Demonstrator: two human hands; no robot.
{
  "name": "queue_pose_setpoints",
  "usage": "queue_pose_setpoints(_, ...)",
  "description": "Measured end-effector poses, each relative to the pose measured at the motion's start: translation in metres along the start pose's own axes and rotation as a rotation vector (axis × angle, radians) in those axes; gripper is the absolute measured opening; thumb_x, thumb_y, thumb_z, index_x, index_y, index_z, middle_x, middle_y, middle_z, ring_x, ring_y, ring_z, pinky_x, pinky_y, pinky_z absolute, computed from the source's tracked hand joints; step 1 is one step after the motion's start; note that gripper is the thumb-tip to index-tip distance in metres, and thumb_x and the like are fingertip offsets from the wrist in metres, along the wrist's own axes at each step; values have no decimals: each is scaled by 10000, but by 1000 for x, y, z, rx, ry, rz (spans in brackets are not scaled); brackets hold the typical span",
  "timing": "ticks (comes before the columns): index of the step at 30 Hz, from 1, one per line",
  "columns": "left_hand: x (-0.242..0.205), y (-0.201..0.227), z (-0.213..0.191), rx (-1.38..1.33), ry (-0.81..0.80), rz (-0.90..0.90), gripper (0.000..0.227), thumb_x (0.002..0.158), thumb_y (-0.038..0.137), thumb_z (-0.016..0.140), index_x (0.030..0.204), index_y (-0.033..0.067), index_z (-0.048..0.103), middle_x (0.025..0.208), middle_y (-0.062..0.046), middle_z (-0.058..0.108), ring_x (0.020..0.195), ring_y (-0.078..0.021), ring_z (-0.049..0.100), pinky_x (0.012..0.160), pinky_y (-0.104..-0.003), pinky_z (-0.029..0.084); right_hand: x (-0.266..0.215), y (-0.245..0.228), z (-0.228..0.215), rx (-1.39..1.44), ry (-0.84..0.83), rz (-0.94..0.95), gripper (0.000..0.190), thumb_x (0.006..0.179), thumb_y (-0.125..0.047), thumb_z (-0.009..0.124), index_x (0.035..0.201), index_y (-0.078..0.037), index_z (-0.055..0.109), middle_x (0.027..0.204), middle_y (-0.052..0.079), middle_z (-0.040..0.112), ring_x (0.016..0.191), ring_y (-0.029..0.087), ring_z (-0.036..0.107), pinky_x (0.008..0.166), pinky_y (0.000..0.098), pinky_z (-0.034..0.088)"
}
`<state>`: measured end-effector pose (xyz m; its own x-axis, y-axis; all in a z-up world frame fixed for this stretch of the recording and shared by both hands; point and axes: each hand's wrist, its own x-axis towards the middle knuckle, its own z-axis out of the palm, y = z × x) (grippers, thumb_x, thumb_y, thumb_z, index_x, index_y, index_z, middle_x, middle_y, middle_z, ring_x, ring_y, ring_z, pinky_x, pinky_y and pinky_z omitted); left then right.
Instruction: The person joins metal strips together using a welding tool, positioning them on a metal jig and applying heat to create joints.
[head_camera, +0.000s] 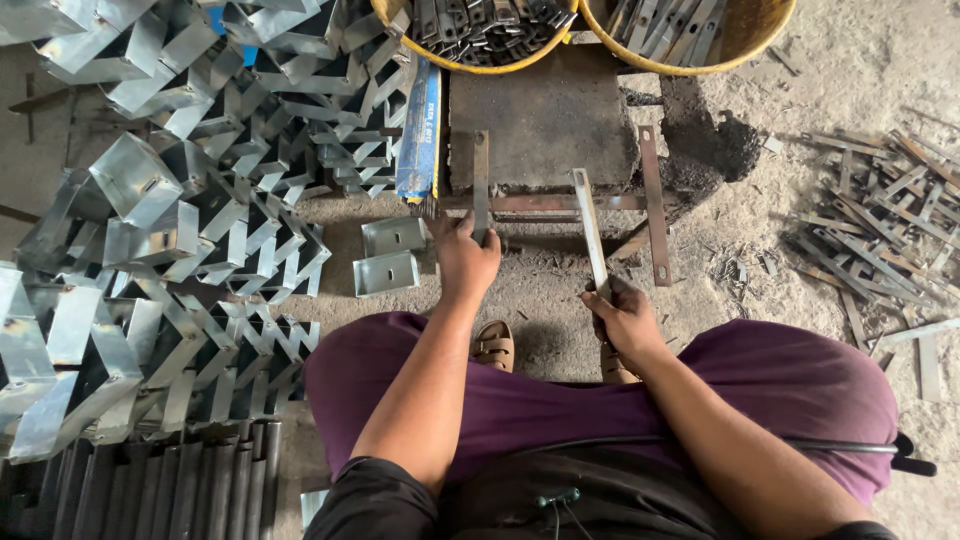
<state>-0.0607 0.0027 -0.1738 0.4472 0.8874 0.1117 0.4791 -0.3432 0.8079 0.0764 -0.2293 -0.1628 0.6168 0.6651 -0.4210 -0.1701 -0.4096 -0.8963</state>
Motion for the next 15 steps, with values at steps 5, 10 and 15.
queue_pose_setpoints(5, 2, -6, 8, 20, 82, 82, 453, 831, 177, 722, 1222, -52, 704, 1061, -244, 645, 967, -364, 654, 861, -464, 557, 0, -5, 8, 82, -10, 9, 167, 940, -154, 703, 1047, -42, 639, 633, -22, 535, 484, 78, 464, 428, 262, 361)
queue_pose_setpoints(10, 3, -26, 25, 97, 198, 218, 485, 826, 201, 749, 1220, -76, 694, 1151, -352, 589, 1013, -401, 632, 916, -461, 558, 3, 0, 9, 69, -11, 7, 159, 948, -146, 703, 1045, -34, 646, 619, -27, 523, 467, 69, 443, 414, 262, 335)
queue_pose_setpoints(15, 2, -20, 22, 82, 163, 173, 481, 821, 182, 720, 1229, -72, 695, 1051, -276, 640, 975, -393, 638, 878, -484, 551, 5, 2, 9, 31, -3, -6, 168, 947, -151, 706, 1033, -23, 638, 610, -19, 532, 462, 77, 466, 414, 266, 358)
